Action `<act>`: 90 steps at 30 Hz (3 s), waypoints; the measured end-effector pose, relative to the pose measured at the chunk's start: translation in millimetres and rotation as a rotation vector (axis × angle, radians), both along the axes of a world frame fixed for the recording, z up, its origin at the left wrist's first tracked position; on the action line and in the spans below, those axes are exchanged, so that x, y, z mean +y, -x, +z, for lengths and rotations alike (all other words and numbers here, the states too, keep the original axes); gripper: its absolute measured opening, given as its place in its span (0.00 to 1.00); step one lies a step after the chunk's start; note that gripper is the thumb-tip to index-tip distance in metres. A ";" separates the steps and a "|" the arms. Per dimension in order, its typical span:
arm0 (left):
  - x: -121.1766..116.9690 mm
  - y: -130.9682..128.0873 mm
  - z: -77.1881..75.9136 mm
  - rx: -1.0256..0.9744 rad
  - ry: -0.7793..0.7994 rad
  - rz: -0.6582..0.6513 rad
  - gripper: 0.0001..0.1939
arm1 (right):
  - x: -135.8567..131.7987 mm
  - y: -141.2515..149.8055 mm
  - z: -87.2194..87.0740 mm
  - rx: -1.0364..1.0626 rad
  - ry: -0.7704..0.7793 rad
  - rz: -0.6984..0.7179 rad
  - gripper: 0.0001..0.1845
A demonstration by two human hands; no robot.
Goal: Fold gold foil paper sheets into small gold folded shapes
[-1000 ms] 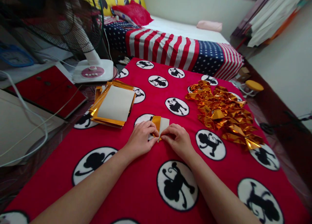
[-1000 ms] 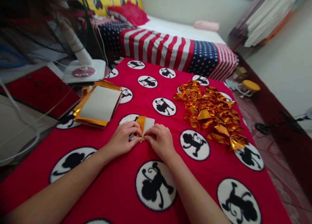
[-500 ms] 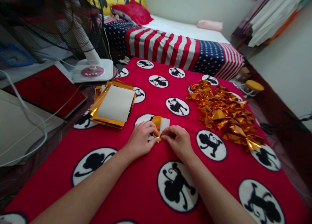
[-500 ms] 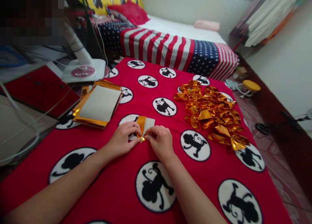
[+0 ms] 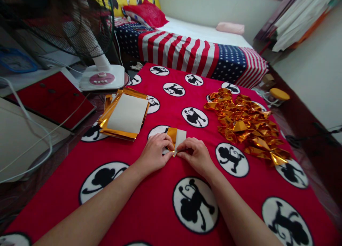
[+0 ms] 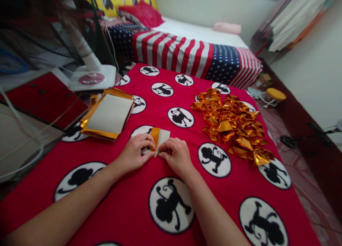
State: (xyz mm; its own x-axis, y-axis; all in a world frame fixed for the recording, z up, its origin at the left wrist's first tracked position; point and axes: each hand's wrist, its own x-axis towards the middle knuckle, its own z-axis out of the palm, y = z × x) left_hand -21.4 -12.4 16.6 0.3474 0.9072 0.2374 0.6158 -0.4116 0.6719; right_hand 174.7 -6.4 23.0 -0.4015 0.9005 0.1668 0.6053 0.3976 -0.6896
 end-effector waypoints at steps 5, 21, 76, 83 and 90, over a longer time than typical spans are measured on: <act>0.9 0.1 -0.9 0.009 0.004 0.010 0.03 | -0.1 -0.9 0.8 -0.044 -0.040 0.016 0.05; 1.2 -0.4 -1.0 -0.003 -0.006 0.004 0.03 | 3.5 9.5 7.5 -0.166 0.008 -0.072 0.05; -1.2 -6.9 -2.0 0.043 0.016 0.085 0.04 | 9.9 18.4 15.0 -0.147 0.241 -0.290 0.07; 0.3 -5.2 -1.6 0.055 0.009 0.057 0.04 | 8.5 20.4 12.7 -0.182 0.180 -0.314 0.08; 0.9 -4.0 -5.1 0.021 -0.004 0.041 0.03 | 16.0 19.8 15.1 -0.276 0.197 -0.333 0.13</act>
